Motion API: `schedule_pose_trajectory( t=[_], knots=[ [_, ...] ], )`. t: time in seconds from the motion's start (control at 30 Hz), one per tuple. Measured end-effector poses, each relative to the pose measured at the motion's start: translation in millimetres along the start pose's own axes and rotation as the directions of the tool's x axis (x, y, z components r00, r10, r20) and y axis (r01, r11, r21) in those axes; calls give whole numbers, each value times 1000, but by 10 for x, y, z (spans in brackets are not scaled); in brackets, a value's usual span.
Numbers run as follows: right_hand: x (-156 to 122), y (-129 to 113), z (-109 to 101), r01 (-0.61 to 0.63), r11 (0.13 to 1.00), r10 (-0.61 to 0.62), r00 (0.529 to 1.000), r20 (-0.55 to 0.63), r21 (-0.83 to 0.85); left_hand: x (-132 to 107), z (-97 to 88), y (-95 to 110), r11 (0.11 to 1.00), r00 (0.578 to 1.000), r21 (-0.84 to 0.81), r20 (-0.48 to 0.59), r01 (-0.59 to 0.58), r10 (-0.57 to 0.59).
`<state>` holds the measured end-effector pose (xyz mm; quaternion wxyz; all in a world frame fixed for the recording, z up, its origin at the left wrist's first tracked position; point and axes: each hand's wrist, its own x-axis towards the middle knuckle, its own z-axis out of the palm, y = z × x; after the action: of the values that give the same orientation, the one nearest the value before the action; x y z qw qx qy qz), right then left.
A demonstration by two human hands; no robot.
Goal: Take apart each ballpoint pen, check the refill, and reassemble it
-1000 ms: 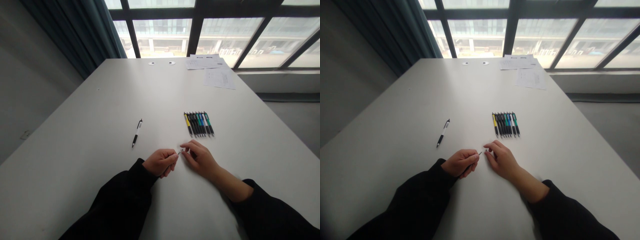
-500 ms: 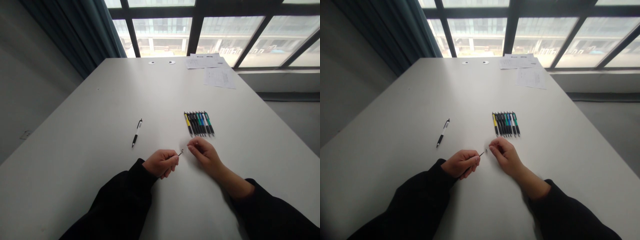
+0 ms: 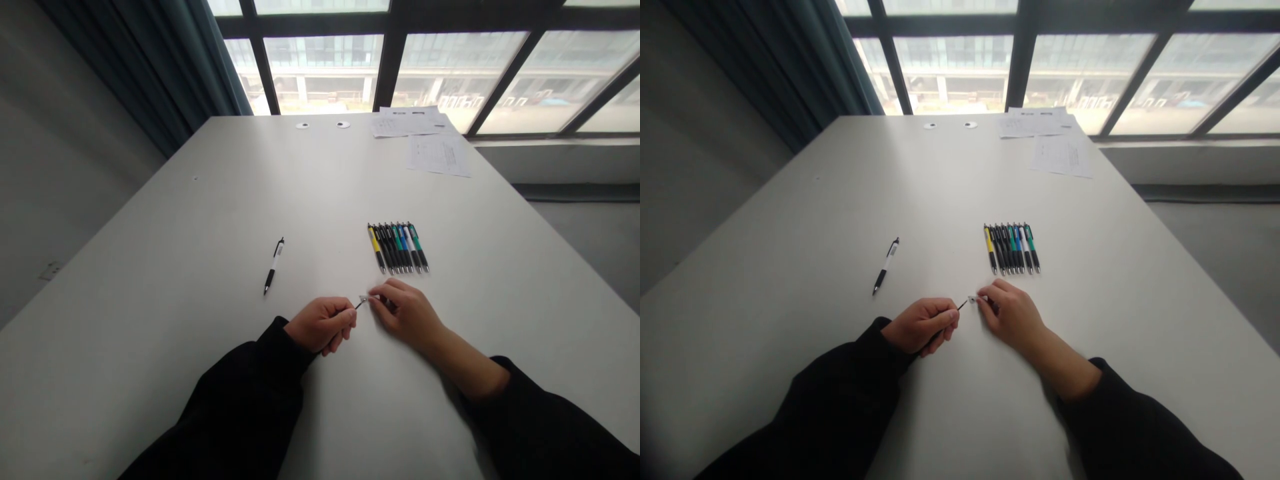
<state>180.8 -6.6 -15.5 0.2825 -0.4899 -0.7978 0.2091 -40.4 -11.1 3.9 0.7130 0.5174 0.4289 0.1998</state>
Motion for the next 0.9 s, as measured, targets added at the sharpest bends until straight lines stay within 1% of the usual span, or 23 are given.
schedule_pose_trajectory(
  t=[0.1,0.2,0.27,0.33,0.43,0.53,0.6,0.7,0.77,0.83,0.9],
  knots=[
    [5,4,-6,3,1000,-3,1000,6,25,6,-7,-4,1000,1000,8,4,-1,1],
    [6,-13,-44,15,995,-11,999,-41,103,8,-13,-12,1000,1000,12,6,3,-3],
    [-3,-42,-76,47,984,-36,997,-66,173,4,-13,-7,1000,1000,20,2,3,-3],
    [-19,-78,-95,110,970,-100,993,-55,217,-3,-10,6,1000,1000,29,6,1,-2],
    [-40,-109,-82,224,957,-225,974,-12,183,-13,-3,28,998,1000,57,25,12,-13],
    [-32,-78,-61,283,952,-286,958,11,113,-13,-6,29,997,999,67,32,23,-25],
    [-12,-27,-81,304,948,-303,953,-26,90,-5,-30,20,999,999,24,41,22,-23],
    [23,60,-171,319,945,-306,941,-146,69,11,-120,12,996,998,-86,62,31,-25],
    [40,103,-241,294,953,-273,937,-219,73,22,-207,20,984,999,-173,22,30,-27],
    [47,124,-292,254,963,-222,937,-269,92,31,-296,40,960,997,-280,-77,4,-26],
    [44,125,-310,223,968,-182,941,-286,117,40,-371,67,918,981,-393,-192,-51,-28]
  ],
)
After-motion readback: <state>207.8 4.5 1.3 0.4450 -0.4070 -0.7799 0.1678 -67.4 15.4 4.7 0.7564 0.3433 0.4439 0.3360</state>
